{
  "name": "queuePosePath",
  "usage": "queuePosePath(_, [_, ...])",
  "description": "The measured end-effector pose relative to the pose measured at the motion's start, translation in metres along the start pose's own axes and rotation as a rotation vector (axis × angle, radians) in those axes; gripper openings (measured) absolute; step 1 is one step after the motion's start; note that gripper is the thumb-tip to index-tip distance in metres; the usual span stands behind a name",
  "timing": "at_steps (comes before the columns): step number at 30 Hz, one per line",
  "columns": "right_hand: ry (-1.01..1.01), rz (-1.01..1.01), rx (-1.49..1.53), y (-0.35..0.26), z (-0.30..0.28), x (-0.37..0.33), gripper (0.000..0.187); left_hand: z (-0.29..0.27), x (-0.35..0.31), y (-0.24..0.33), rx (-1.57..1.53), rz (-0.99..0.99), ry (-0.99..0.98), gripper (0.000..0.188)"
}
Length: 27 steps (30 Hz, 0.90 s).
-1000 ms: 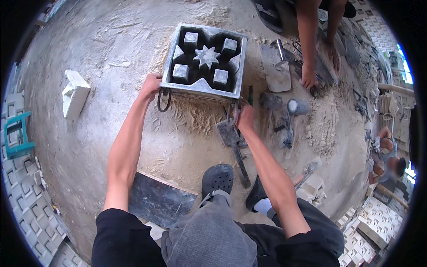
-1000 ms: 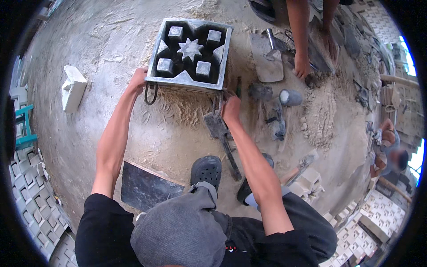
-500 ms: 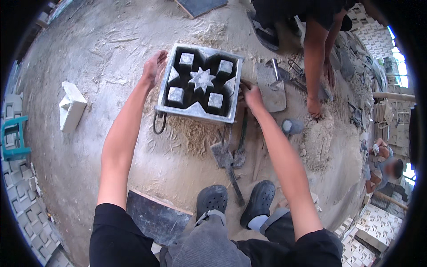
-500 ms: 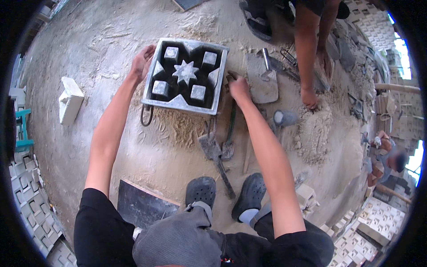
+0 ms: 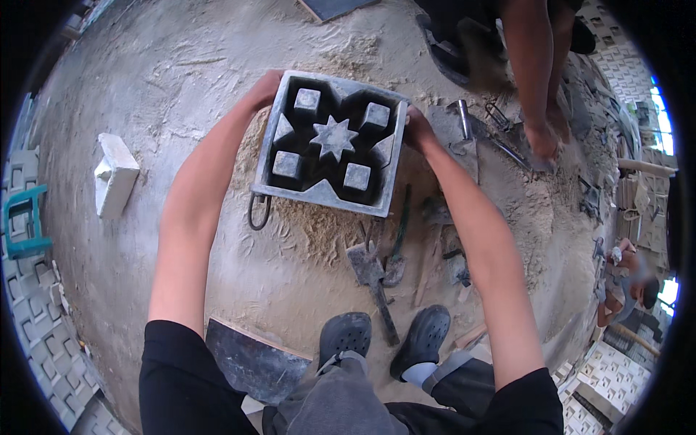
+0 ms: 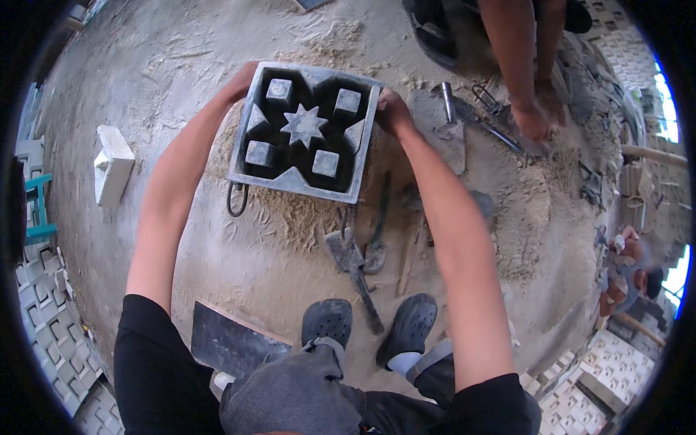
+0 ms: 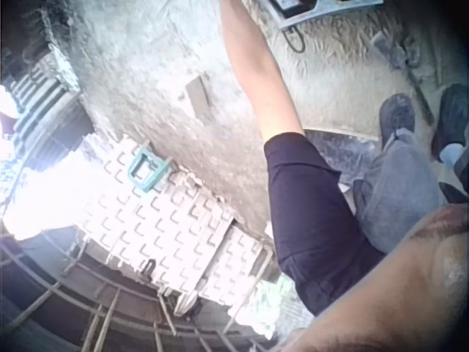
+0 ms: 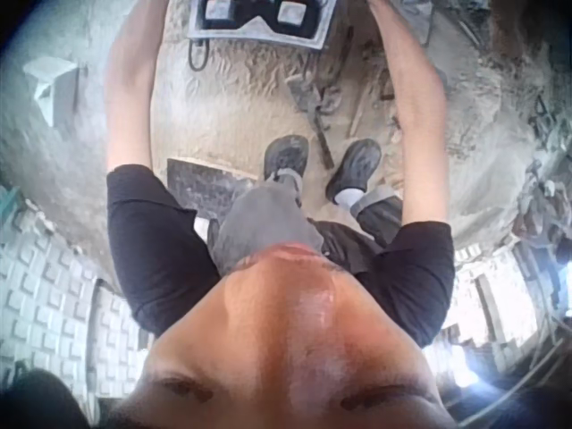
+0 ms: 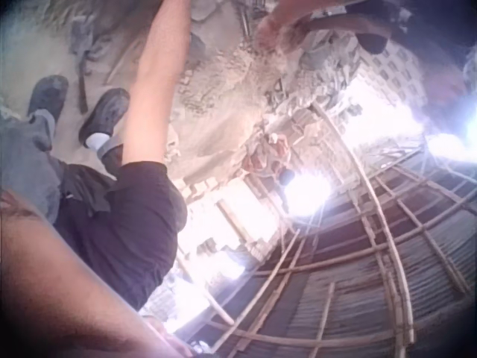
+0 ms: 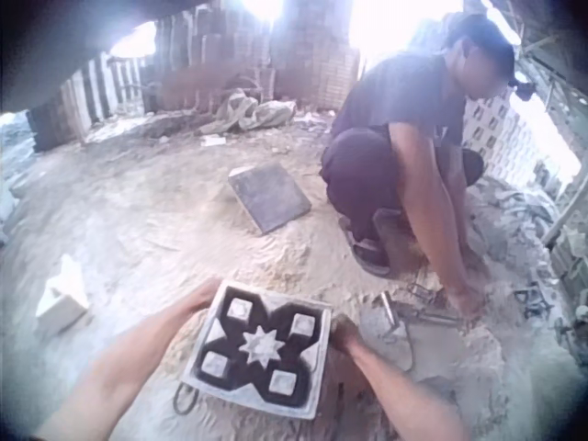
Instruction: The person uses a metal mold to form a decorative stone block, smoothing sand and material around it, and then uses a mallet and trowel to shape and clean another block on the ground.
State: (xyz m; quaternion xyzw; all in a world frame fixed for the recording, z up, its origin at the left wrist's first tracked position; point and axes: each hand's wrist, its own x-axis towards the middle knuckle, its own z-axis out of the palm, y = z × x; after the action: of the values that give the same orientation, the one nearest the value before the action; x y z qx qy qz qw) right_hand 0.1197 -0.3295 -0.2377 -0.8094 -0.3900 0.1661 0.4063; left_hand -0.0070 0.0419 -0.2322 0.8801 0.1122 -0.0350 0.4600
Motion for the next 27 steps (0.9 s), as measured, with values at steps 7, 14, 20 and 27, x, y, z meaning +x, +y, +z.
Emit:
queuePosePath(7, [-0.233, 0.095, 0.355, 0.026, 0.006, 0.012, 0.023, -0.002, 0.013, -0.013, 0.273, 0.07, -0.076, 0.031])
queuePosePath(14, [-0.341, 0.217, -0.154, 0.025, -0.031, -0.006, 0.029, 0.035, 0.031, 0.001, -0.275, -0.105, -0.043, 0.026])
queuePosePath(20, [-0.419, 0.271, -0.492, -0.025, -0.029, 0.012, 0.032, 0.008, 0.029, -0.031, -0.303, -0.142, -0.039, 0.027])
queuePosePath(27, [-0.458, 0.247, -0.421, -0.036, -0.009, 0.006, 0.035, 0.007, -0.013, -0.063, 0.134, -0.019, 0.046, 0.035])
